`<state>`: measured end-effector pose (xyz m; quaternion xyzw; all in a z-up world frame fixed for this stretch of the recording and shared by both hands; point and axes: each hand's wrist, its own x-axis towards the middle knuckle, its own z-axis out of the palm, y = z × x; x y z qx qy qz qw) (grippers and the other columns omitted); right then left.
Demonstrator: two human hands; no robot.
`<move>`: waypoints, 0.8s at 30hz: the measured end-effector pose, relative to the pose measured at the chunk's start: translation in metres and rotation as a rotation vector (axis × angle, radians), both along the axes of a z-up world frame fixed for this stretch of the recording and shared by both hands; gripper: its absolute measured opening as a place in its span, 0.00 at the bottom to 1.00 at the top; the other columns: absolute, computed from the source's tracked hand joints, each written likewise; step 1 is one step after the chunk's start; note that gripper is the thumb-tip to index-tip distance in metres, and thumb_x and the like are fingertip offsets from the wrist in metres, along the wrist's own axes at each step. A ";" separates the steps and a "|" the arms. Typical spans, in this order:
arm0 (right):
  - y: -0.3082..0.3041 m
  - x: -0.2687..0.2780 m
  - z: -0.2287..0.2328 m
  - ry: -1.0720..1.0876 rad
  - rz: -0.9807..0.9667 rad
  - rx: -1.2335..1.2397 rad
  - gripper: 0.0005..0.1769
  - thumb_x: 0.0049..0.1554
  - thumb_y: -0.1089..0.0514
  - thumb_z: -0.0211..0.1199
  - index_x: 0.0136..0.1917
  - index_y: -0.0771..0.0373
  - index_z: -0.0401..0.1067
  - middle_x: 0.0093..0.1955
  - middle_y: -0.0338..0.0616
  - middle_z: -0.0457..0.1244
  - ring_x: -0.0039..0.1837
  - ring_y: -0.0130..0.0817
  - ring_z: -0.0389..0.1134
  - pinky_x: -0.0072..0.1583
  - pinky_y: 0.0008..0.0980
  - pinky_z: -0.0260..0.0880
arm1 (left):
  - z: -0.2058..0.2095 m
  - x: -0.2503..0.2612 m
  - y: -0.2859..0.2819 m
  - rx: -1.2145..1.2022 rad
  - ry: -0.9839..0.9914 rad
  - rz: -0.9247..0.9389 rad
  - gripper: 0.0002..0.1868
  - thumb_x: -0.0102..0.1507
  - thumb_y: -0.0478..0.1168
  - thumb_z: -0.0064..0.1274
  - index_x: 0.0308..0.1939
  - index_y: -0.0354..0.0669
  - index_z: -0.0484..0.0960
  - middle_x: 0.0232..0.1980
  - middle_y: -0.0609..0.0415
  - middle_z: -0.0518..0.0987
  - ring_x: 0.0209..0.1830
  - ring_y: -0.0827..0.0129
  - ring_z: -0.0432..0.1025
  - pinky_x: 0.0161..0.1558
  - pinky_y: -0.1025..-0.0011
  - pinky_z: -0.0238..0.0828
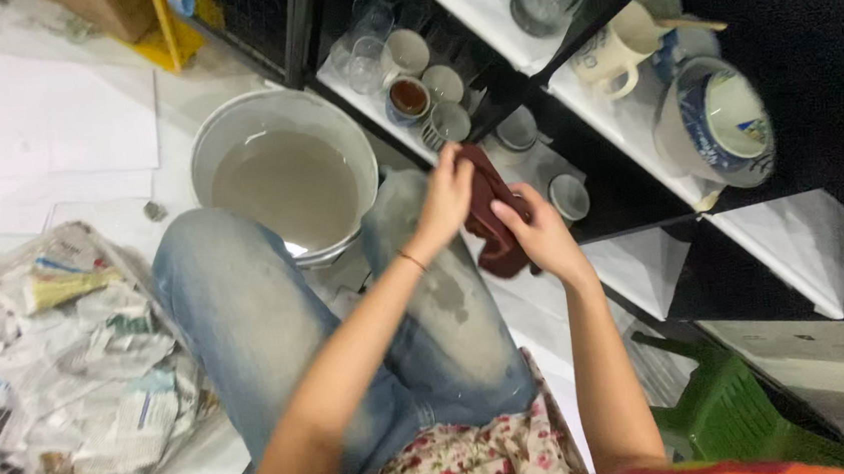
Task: The person washes various ceramic dishes, including a bowl and small cups, in a bucket of water. They scrub the items with a cloth, rinse them, and place them on a nearby shelf.
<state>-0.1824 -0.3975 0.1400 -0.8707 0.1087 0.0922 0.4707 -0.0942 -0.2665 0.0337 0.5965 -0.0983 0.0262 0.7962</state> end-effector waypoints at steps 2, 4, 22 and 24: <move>0.024 0.009 0.015 -0.049 0.115 0.050 0.20 0.62 0.55 0.66 0.64 0.63 0.69 0.52 0.45 0.69 0.50 0.27 0.69 0.52 0.28 0.70 | 0.011 0.007 0.044 0.122 0.018 0.030 0.13 0.71 0.43 0.42 0.54 0.37 0.72 0.41 0.36 0.81 0.41 0.46 0.79 0.43 0.59 0.73; 0.051 0.026 0.025 -0.120 0.258 0.139 0.23 0.59 0.55 0.69 0.64 0.64 0.69 0.54 0.44 0.68 0.53 0.27 0.68 0.55 0.29 0.70 | 0.024 0.020 0.091 0.248 -0.043 0.154 0.14 0.71 0.43 0.46 0.54 0.37 0.74 0.43 0.37 0.81 0.46 0.46 0.77 0.45 0.60 0.73; 0.283 0.174 -0.181 0.226 0.547 0.429 0.33 0.53 0.47 0.73 0.63 0.66 0.66 0.54 0.49 0.70 0.54 0.33 0.73 0.55 0.31 0.74 | -0.082 0.083 0.376 0.856 0.420 0.648 0.33 0.62 0.30 0.49 0.70 0.42 0.56 0.53 0.31 0.75 0.47 0.34 0.75 0.48 0.46 0.71; 0.299 0.181 -0.230 0.114 0.478 0.521 0.32 0.54 0.49 0.75 0.63 0.67 0.66 0.54 0.49 0.69 0.55 0.32 0.72 0.57 0.30 0.73 | -0.091 0.090 0.384 0.898 0.468 0.753 0.30 0.64 0.31 0.49 0.69 0.43 0.60 0.59 0.31 0.72 0.48 0.34 0.75 0.48 0.46 0.72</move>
